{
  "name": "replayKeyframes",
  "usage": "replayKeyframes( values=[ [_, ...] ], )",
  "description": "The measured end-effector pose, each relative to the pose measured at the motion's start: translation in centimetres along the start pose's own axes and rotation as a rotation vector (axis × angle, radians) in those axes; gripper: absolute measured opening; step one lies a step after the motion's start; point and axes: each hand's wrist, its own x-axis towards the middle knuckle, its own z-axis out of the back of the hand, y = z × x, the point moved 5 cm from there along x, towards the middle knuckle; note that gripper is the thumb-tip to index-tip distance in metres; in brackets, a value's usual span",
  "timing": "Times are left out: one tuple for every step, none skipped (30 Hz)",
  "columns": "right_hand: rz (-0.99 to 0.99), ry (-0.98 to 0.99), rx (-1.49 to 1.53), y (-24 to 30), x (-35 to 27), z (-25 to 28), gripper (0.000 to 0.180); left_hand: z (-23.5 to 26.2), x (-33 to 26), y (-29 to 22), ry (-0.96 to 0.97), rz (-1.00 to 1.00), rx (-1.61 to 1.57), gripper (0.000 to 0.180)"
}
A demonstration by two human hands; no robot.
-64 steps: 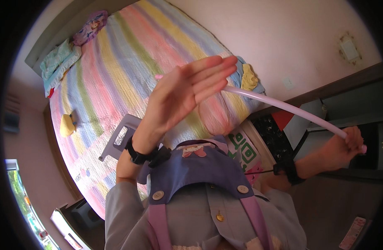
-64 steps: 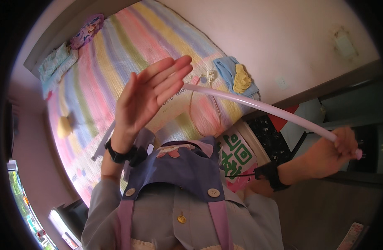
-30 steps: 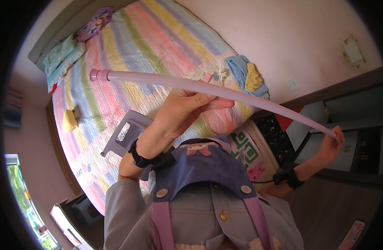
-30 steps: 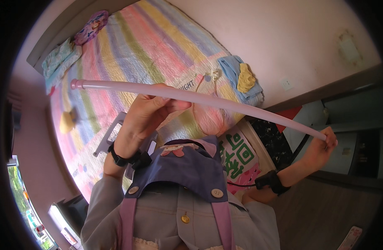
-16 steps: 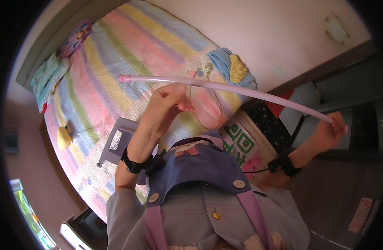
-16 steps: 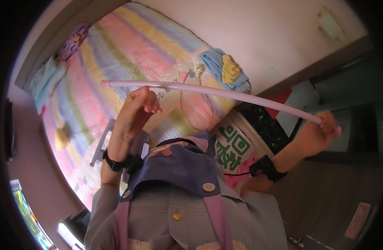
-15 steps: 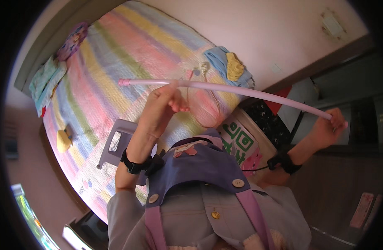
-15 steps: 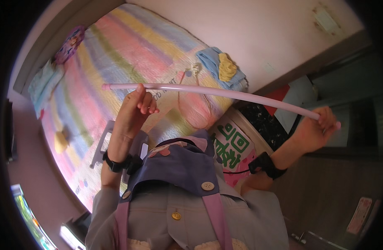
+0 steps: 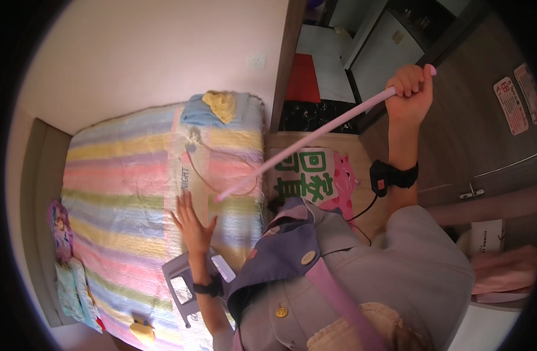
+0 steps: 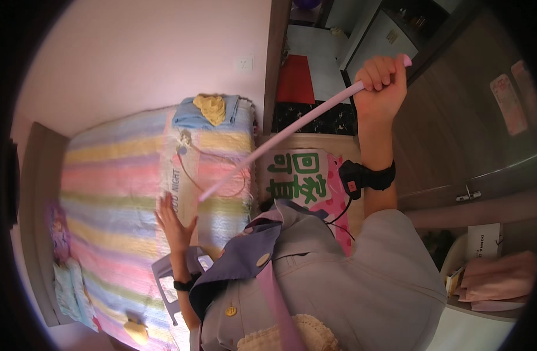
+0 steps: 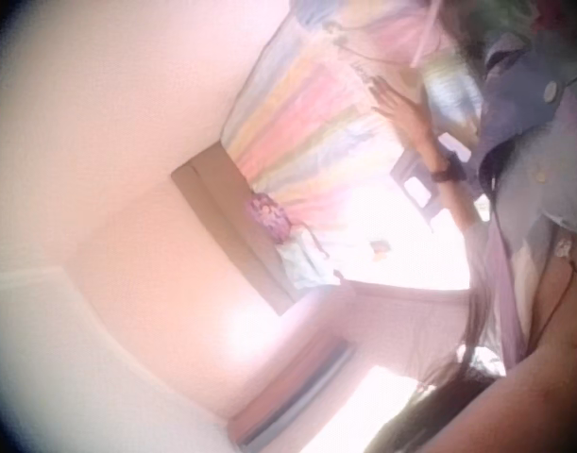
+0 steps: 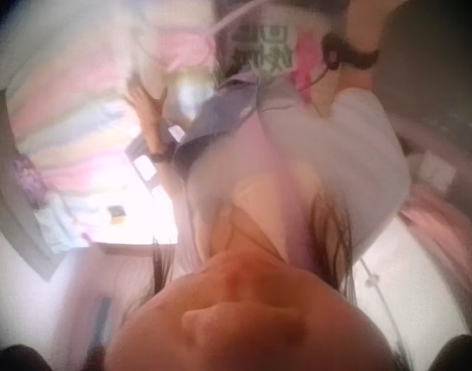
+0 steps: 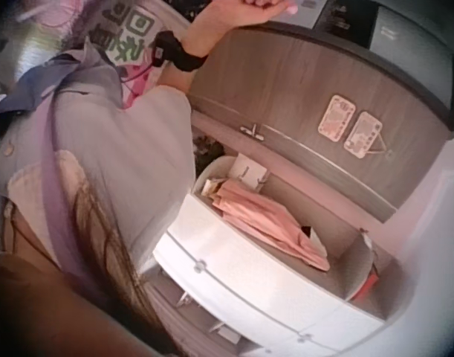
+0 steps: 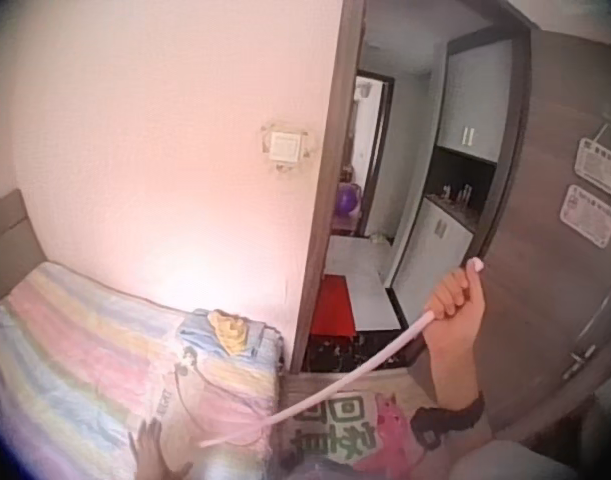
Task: The person connects several sections of a pink plastic rod together, wipes one section with a cloth over a sink, and then holds the assembled rod while standing in a bedroom.
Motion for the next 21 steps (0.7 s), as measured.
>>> replayKeyframes(
  values=[
    [-0.07,0.004,0.073,0.2,0.8,0.8,0.029,-1.8,-0.6,0.4,0.08,0.01,-0.055,0.063],
    [-0.14,0.007,0.146,0.3,1.8,1.8,0.028,-3.3,-0.8,0.2,0.222,0.073,-0.26,0.058],
    [-0.133,-0.019,0.156,1.0,3.0,3.3,0.027,-4.8,-1.0,-0.6,0.367,0.134,-0.466,0.053],
    [-0.129,-0.017,0.171,1.1,4.3,4.6,0.027,-5.9,-1.6,-1.1,0.266,0.153,-0.552,0.041],
    [-0.169,-0.052,0.197,0.7,5.5,6.5,0.026,-7.0,-2.2,-1.7,0.165,0.17,-0.638,0.03],
    [-0.204,-0.085,0.216,0.8,7.3,8.4,0.026,-7.3,-1.7,-3.3,0.16,0.159,-0.631,0.03],
    [-0.261,-0.05,0.25,0.8,9.0,10.4,0.024,-8.1,-1.2,-5.0,0.271,0.218,-0.597,0.023],
    [-0.248,-0.046,0.256,1.2,10.7,12.7,0.024,-9.0,-0.6,-7.0,0.382,0.276,-0.561,0.022],
    [-0.253,-0.127,0.135,0.5,12.4,15.0,0.023,-9.2,0.5,-9.7,0.36,0.277,-0.595,0.027],
    [-0.255,-0.205,0.012,0.1,14.2,17.3,0.022,-10.0,1.9,-12.3,0.335,0.273,-0.631,0.034],
    [-0.293,-0.219,0.004,-0.8,15.3,19.5,0.022,-11.8,3.0,-13.8,0.411,0.293,-0.649,0.038],
    [-0.337,-0.238,-0.011,-2.2,15.7,22.0,0.023,-13.4,4.6,-15.9,0.408,0.287,-0.65,0.038],
    [-0.33,-0.229,0.021,-3.9,15.4,24.9,0.023,-14.9,6.3,-18.2,0.435,0.295,-0.633,0.039],
    [-0.329,-0.175,0.052,-5.5,15.6,24.9,0.023,-15.8,7.7,-20.1,0.418,0.3,-0.629,0.04],
    [-0.339,-0.237,0.002,-5.9,16.0,25.8,0.023,-17.6,9.6,-21.7,0.412,0.282,-0.578,0.033],
    [-0.343,-0.318,-0.054,-5.8,15.6,27.2,0.023,-19.6,11.3,-23.7,0.417,0.282,-0.577,0.033],
    [-0.361,-0.286,-0.106,-5.6,15.4,29.2,0.024,-21.8,13.3,-26.2,0.456,0.313,-0.638,0.035],
    [-0.386,-0.248,-0.155,-5.9,15.4,30.6,0.025,-23.6,15.5,-28.6,0.488,0.351,-0.696,0.036],
    [-0.515,-0.282,-0.176,-6.9,14.0,31.9,0.028,-24.6,17.8,-31.5,0.444,0.271,-0.759,0.038],
    [-0.648,-0.315,-0.203,-7.4,12.5,32.7,0.031,-26.0,20.1,-33.7,0.452,0.269,-0.764,0.038],
    [-0.73,-0.386,-0.148,-7.8,11.9,33.4,0.033,-27.6,22.1,-35.7,0.505,0.307,-0.795,0.039]
  ],
)
